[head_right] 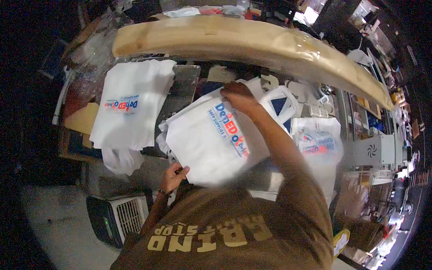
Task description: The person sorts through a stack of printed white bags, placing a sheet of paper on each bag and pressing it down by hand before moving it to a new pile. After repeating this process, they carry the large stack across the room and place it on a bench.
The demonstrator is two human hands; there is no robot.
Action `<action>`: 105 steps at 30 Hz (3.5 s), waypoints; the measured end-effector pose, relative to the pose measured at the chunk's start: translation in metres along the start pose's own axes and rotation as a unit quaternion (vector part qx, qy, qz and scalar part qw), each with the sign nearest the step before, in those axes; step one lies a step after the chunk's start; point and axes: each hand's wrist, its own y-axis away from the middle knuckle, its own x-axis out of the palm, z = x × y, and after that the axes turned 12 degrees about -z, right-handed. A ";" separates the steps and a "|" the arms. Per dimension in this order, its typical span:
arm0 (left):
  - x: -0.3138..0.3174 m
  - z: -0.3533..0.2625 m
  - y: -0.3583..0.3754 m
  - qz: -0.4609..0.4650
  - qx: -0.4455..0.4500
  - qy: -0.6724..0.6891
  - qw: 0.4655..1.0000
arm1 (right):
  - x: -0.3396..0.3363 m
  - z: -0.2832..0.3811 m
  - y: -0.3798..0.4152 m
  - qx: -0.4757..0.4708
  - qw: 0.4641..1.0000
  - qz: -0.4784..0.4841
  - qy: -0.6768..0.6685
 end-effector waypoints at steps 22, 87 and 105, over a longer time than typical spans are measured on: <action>-0.184 -0.105 0.006 -0.094 0.127 0.566 0.809 | -0.236 0.192 -0.007 -0.031 0.939 -0.239 -0.246; 0.034 -0.128 0.007 0.224 0.493 -0.054 0.839 | 0.030 0.006 0.145 0.205 0.959 -0.167 -0.101; -0.160 -0.020 0.052 0.093 0.113 -0.342 0.928 | 0.053 -0.007 -0.008 -0.006 0.989 -0.002 -0.146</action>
